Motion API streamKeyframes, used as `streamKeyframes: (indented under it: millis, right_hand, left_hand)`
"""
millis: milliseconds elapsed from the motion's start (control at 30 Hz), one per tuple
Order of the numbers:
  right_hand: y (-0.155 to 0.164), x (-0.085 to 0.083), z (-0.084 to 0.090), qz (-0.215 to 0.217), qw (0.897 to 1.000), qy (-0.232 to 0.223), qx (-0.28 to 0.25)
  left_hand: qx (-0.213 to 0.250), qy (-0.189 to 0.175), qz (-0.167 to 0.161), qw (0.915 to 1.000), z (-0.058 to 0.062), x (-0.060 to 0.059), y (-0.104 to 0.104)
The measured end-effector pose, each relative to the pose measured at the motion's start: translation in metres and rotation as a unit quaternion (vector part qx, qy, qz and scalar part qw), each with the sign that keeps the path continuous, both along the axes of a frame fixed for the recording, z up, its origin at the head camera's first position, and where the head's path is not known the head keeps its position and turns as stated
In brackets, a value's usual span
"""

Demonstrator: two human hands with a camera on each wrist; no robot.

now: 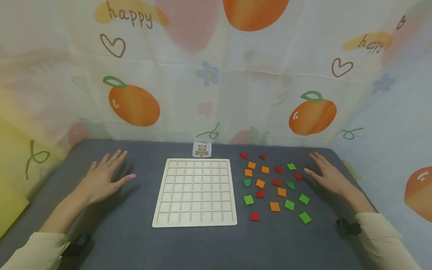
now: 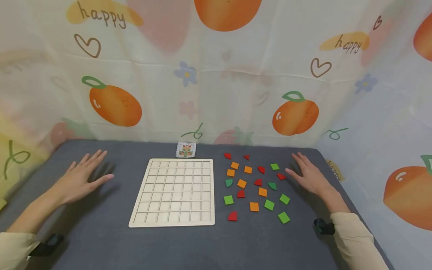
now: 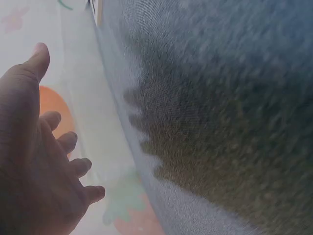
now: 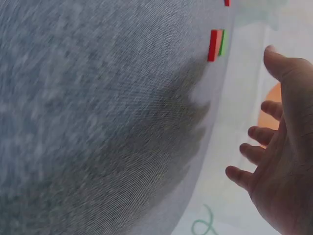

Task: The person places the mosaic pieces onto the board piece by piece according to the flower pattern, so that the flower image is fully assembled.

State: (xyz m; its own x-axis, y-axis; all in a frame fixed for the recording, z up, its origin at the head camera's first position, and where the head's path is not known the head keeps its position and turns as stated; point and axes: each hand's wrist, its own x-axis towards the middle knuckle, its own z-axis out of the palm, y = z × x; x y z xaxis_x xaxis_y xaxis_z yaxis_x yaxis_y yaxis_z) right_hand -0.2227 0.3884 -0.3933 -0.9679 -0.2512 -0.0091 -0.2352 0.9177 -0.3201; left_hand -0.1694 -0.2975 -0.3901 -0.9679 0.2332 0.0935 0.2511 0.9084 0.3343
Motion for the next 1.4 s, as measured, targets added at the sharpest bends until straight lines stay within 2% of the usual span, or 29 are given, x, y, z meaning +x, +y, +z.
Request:
streamKeyframes:
  millis: [333, 533, 800, 967, 1100, 1267, 1400]
  right_hand:
    - [-0.028, 0.003, 0.015, 0.078, 0.994, 0.078, 0.023]
    - [-0.046, 0.000, 0.020, 0.111, 0.989, 0.094, 0.026]
    - [-0.064, -0.006, 0.021, 0.144, 0.984, 0.105, -0.008]
    - [-0.071, -0.012, 0.014, 0.149, 0.978, 0.136, -0.054]
    - [-0.077, -0.020, 0.007, 0.150, 0.971, 0.151, -0.109]
    - [-0.088, -0.029, -0.001, 0.142, 0.967, 0.134, -0.165]
    - [-0.102, -0.037, -0.005, 0.137, 0.966, 0.112, -0.189]
  left_hand:
    - [0.014, -0.012, -0.031, 0.9994, -0.002, 0.008, 0.016]
    - [0.016, -0.031, -0.046, 0.9983, -0.003, 0.012, 0.028]
    - [0.022, -0.044, -0.071, 0.9962, -0.009, 0.024, 0.046]
    - [0.018, -0.052, -0.090, 0.9944, -0.013, 0.032, 0.058]
    - [0.008, -0.073, -0.105, 0.9917, -0.016, 0.041, 0.065]
    - [0.000, -0.098, -0.126, 0.9873, -0.020, 0.049, 0.071]
    - [0.005, -0.110, -0.137, 0.9844, -0.020, 0.050, 0.074]
